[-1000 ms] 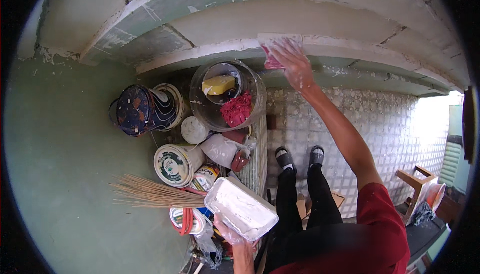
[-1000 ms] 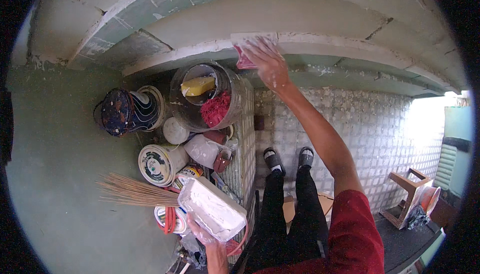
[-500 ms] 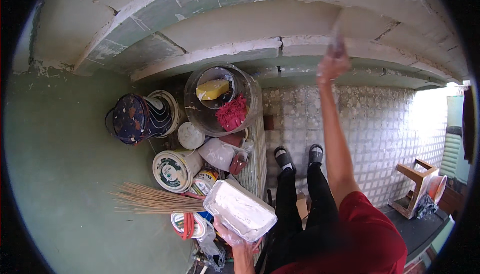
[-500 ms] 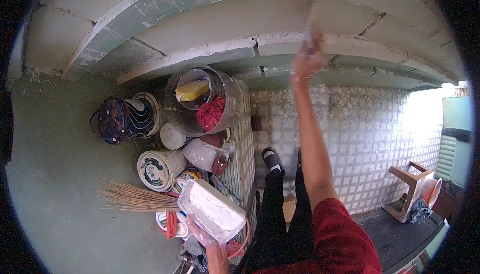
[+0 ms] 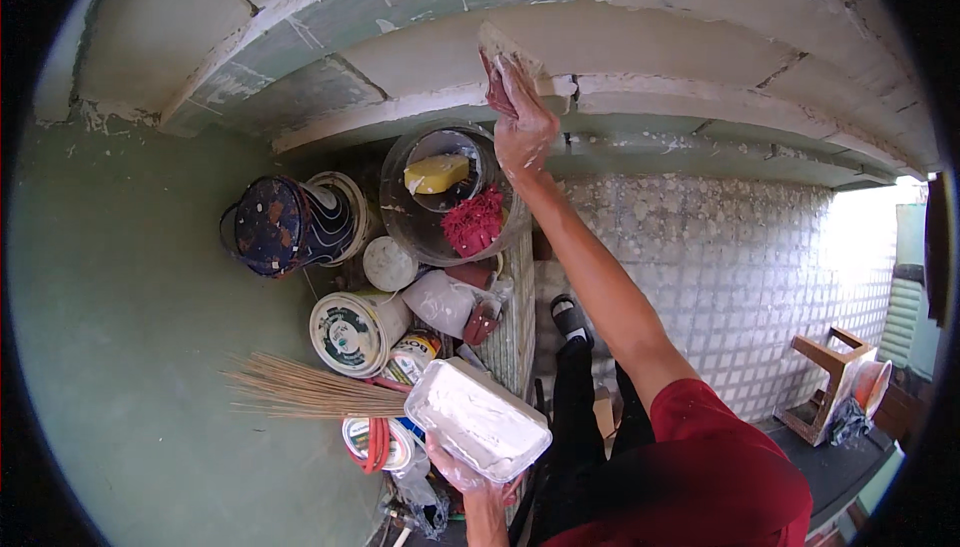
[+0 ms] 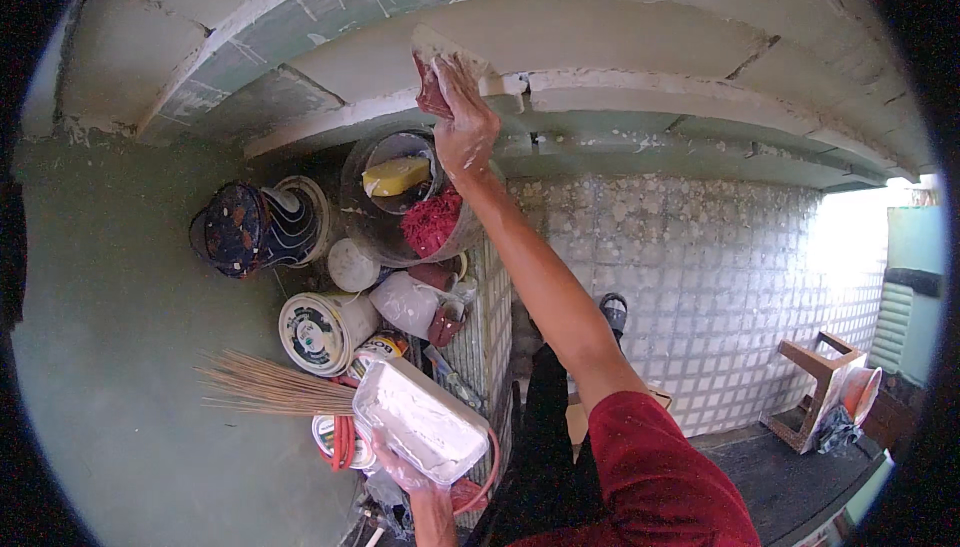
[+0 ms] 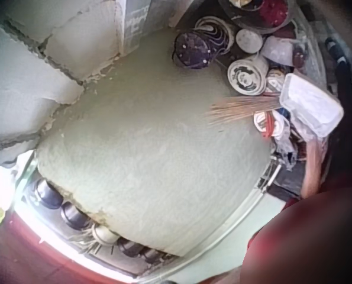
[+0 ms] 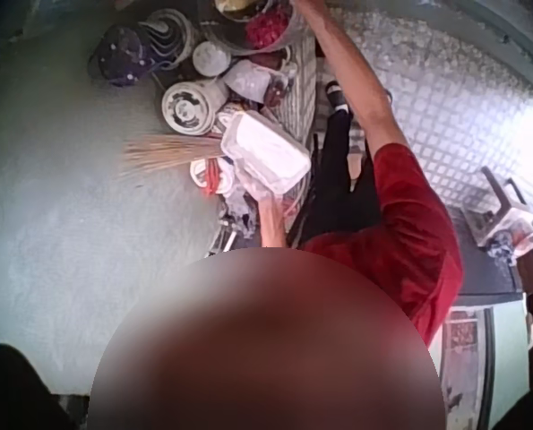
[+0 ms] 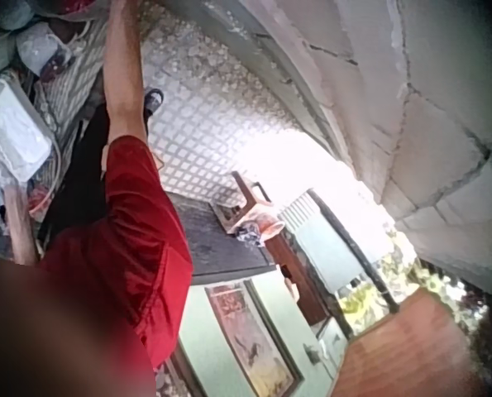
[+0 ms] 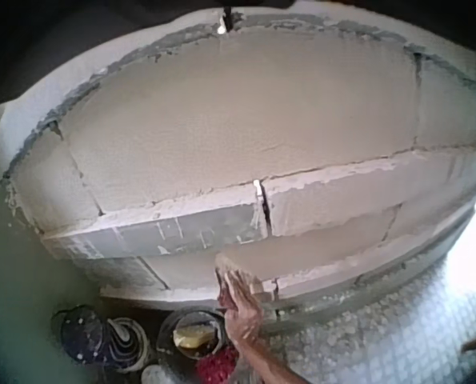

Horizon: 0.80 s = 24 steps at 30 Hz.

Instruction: Applying plaster or joint compound to a concrete ceiling beam using a putty knife.

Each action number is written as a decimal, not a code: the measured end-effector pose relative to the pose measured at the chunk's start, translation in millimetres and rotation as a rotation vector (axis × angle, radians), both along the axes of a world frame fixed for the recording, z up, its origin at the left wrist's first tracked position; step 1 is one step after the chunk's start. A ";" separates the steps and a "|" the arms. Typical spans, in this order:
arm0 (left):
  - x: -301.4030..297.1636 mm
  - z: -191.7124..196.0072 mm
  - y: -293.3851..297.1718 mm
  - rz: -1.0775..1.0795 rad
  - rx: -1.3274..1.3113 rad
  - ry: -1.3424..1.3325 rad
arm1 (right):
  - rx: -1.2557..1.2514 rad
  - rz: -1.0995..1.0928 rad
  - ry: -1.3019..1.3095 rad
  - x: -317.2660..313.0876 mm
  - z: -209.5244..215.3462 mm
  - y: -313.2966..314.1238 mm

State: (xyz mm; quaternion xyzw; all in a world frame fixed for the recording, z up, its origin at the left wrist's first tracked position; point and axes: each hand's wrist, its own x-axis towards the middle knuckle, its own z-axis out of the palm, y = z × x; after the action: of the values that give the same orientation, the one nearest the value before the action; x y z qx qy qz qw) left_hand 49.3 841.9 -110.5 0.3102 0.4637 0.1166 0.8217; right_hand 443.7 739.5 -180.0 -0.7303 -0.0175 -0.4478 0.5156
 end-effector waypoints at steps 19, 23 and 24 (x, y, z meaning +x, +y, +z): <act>-5.4 2.3 -8.4 -0.070 0.114 0.081 | 0.164 -0.232 0.115 -4.2 -15.2 -86.6; 8.8 24.2 -21.8 -0.045 -0.003 -0.002 | 0.202 -0.151 0.001 3.7 -7.9 -50.3; 9.0 26.3 -22.6 -0.052 -0.005 -0.005 | 0.213 -0.110 -0.041 6.2 -7.3 -44.4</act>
State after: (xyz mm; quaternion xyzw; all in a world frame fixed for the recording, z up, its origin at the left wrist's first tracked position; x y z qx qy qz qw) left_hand 58.3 819.3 -84.2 0.3199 0.4537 0.0949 0.8263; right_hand 449.9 695.1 -187.4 -0.6620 0.0600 -0.4895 0.5644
